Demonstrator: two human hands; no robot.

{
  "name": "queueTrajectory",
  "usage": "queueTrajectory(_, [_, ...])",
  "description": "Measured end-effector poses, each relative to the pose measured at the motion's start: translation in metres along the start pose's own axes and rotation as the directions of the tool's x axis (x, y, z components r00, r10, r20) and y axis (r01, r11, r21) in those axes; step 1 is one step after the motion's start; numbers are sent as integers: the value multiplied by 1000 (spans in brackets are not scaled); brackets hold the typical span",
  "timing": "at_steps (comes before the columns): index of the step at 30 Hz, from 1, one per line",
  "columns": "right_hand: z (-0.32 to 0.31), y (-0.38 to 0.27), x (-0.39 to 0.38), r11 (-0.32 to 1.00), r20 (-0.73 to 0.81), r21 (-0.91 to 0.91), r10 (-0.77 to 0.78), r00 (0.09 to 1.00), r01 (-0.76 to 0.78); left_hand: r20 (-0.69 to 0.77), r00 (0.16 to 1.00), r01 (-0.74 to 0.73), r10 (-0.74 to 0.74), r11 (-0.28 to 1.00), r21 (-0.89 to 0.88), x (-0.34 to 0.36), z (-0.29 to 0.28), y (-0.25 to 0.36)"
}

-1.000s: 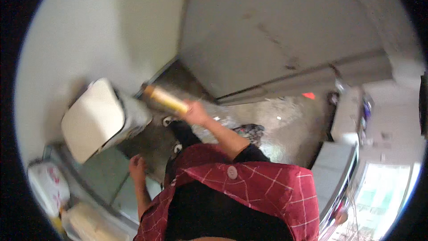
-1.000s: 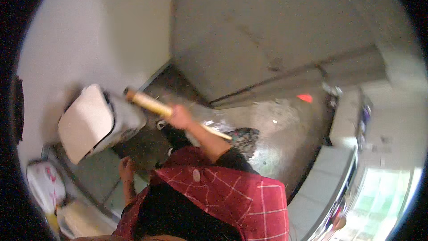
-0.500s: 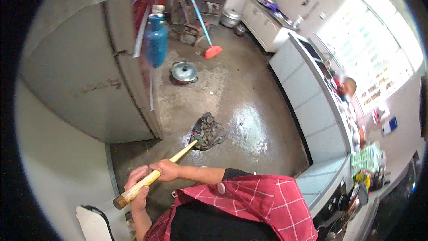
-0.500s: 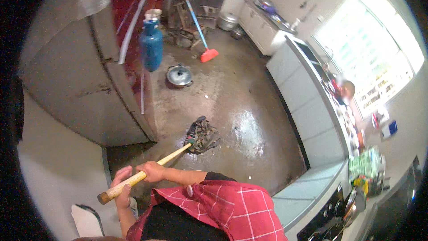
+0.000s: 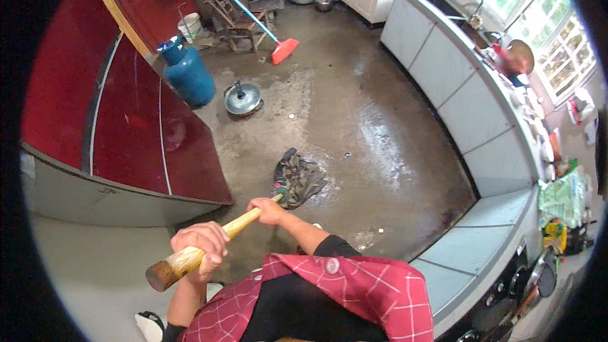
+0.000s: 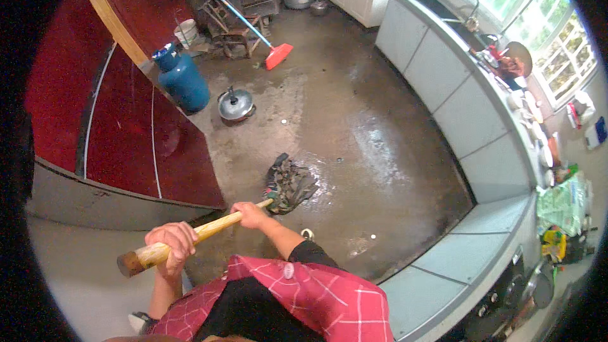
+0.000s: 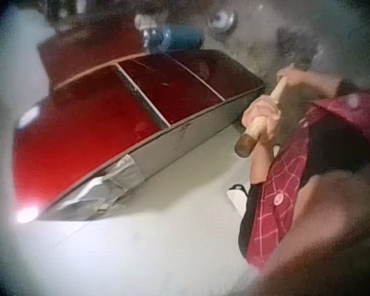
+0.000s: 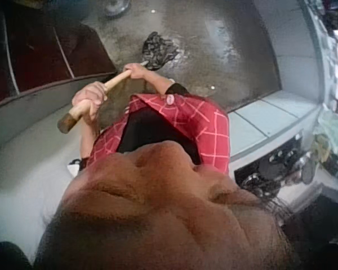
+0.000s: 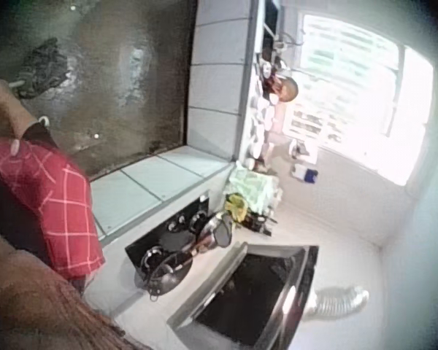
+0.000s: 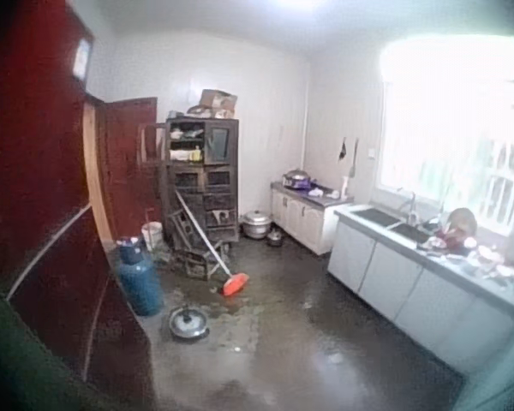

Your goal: The person cleans a wet kitchen floor by sweeping water into a corner with a squeegee, then mops the floor. They rinse the mop head in the sink and wring it out before continuing to mop.

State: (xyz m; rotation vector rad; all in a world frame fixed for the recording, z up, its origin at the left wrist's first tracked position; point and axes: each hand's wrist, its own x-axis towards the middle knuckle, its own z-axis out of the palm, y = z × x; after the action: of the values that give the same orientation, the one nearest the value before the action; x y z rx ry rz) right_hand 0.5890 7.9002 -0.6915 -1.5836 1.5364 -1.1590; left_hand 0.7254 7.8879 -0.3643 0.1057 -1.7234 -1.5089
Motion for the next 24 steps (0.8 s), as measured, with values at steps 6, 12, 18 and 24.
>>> queueTrajectory(6, [-112,-30,12,998,-115,30,53,992,-50,212,975,-49,69,994,-101,127,66,13])
queueTrajectory(12, [-221,-86,8,999,-351,-33,-50,935,41,693,699,-32,175,976,-215,228,82,72])
queueTrajectory(18, [-296,-123,-28,978,-541,-208,-128,831,16,761,592,-18,266,948,-318,264,70,94])
queueTrajectory(24, [-322,-88,-75,944,-731,-229,-5,683,-238,662,638,3,394,858,-513,272,102,4])
